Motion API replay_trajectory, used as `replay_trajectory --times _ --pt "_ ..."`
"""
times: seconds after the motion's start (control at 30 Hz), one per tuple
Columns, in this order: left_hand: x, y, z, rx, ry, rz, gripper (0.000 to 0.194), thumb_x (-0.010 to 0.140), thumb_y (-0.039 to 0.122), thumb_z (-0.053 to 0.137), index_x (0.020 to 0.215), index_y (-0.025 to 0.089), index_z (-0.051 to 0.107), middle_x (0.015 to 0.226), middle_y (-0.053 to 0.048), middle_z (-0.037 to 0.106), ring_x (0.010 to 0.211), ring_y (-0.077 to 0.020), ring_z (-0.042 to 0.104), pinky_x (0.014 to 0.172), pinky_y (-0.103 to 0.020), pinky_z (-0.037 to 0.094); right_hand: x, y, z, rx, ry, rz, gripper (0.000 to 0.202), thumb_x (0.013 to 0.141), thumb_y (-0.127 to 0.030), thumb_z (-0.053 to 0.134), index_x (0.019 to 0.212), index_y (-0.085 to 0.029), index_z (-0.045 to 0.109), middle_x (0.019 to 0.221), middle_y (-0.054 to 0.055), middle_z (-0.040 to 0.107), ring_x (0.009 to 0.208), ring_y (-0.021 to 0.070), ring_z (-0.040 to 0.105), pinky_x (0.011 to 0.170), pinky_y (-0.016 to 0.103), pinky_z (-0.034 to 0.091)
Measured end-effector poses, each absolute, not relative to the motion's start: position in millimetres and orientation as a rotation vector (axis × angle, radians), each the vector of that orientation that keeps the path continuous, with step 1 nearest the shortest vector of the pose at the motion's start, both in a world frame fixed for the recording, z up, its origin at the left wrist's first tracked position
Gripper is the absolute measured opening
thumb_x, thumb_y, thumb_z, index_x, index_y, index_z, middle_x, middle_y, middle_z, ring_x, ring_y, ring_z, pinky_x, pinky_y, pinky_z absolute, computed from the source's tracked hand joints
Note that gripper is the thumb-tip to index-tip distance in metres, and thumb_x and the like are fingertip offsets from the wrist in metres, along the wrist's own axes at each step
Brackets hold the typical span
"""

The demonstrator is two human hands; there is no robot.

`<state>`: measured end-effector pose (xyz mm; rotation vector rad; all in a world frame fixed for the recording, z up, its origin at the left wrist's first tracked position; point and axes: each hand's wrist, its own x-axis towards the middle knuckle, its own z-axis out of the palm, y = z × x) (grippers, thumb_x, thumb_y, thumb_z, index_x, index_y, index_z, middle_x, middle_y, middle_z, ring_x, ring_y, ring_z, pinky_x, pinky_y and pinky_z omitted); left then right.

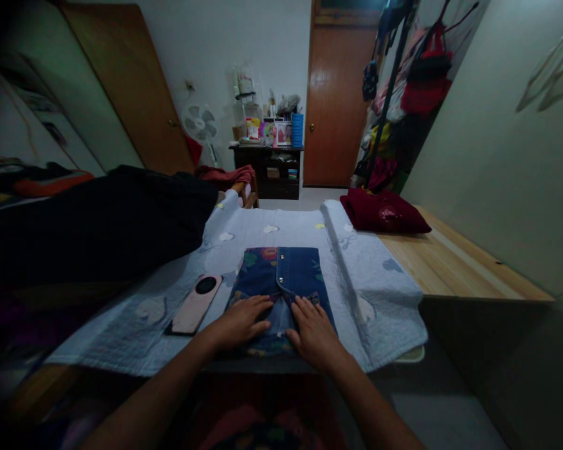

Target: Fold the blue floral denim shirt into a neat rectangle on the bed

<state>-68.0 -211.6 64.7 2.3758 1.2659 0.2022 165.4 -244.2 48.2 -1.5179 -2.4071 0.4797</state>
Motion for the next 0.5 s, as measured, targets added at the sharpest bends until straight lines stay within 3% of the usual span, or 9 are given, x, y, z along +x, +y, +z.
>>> replay_trajectory --times 0.1,0.17,0.3,0.5 --pt "-74.4 -195.8 66.4 2.282 1.182 0.357 0.039 0.092 0.040 0.047 0.121 0.020 0.062 0.127 -0.010 0.063 0.119 -0.0243 0.056 0.105 -0.040 0.039 175.1 -229.5 56.5 -1.427 -2.324 0.602 0.043 0.092 -0.037 0.050 0.128 -0.017 0.058 0.138 0.014 0.055 0.129 0.0276 0.048 0.108 0.045 0.036" --pt "-80.1 -181.1 67.2 2.201 1.264 0.540 0.036 0.092 0.038 0.045 0.116 0.019 0.064 0.123 -0.010 0.064 0.119 -0.0238 0.055 0.106 -0.039 0.039 186.0 -212.3 58.9 -1.458 -2.166 0.614 0.038 0.095 -0.036 0.041 0.121 -0.017 0.062 0.122 0.011 0.065 0.113 0.0224 0.060 0.098 0.037 0.045" --pt "-94.8 -150.2 56.6 1.881 1.732 0.760 0.046 0.078 0.030 0.059 0.122 0.015 0.056 0.126 -0.013 0.061 0.129 -0.0301 0.048 0.109 -0.044 0.034 207.2 -174.3 48.9 -1.779 -1.914 0.282 0.035 0.089 -0.031 0.049 0.117 -0.013 0.062 0.115 0.015 0.066 0.108 0.0247 0.061 0.096 0.037 0.044" --pt "-108.1 -128.9 32.9 1.417 1.747 0.826 0.070 0.062 0.023 0.074 0.125 0.014 0.046 0.119 -0.017 0.065 0.113 -0.0300 0.061 0.093 -0.037 0.047 211.7 -148.5 27.1 -2.051 -1.875 0.401 0.047 0.086 -0.042 0.055 0.116 -0.007 0.059 0.109 0.022 0.068 0.101 0.0292 0.065 0.083 0.036 0.048"
